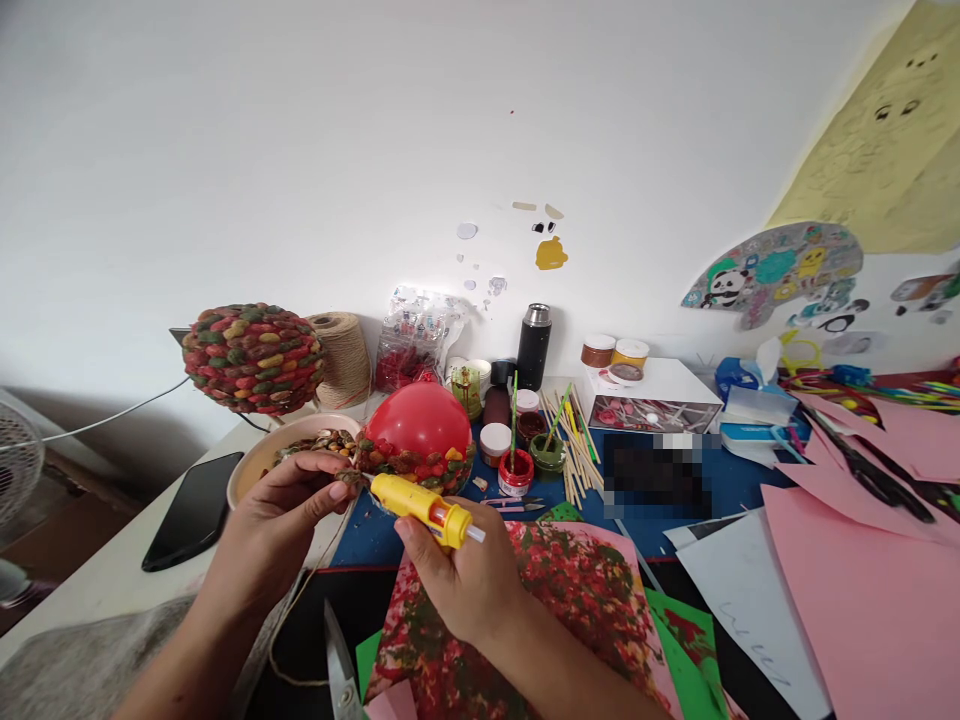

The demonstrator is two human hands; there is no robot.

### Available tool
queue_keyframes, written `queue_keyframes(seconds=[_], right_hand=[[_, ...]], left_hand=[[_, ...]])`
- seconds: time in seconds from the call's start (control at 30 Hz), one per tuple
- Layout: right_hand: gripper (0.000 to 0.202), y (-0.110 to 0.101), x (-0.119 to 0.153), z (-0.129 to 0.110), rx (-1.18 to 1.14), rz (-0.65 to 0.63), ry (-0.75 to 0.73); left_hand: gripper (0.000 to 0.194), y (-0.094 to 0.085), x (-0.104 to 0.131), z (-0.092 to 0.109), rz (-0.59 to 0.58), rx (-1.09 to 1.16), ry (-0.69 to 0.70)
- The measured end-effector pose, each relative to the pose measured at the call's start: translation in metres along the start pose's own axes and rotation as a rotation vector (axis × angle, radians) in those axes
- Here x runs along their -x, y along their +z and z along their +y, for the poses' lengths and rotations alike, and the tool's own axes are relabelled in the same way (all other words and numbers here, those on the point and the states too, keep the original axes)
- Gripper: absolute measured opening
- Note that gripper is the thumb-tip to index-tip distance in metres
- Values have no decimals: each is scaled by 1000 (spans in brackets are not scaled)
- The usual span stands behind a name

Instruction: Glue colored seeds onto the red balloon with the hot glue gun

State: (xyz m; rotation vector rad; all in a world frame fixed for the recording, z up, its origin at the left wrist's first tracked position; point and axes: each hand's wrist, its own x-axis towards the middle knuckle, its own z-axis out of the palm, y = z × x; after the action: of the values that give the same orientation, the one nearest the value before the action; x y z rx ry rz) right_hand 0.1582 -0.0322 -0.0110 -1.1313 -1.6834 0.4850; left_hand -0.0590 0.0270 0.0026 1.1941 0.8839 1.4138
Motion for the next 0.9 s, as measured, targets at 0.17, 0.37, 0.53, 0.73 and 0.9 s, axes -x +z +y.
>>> queue_keyframes(seconds=[0.17,0.37,0.53,0.73,0.9], right_hand=[[68,1,0,0,6,2,-9],[66,1,0,-1,-6,7,-12],[58,2,0,-2,-32,5,-10],[56,3,2,0,-35,-14,7],[52,4,2,1,-77,-24,37]], left_hand=[[29,-1,-1,-1,4,1,0],[29,-3,-2,-2,-3,-17,12],[29,-1,-1,-1,6,-29,6],[29,0,-1,0,14,-21,9],[30,-1,-2,-3,14,-25,14]])
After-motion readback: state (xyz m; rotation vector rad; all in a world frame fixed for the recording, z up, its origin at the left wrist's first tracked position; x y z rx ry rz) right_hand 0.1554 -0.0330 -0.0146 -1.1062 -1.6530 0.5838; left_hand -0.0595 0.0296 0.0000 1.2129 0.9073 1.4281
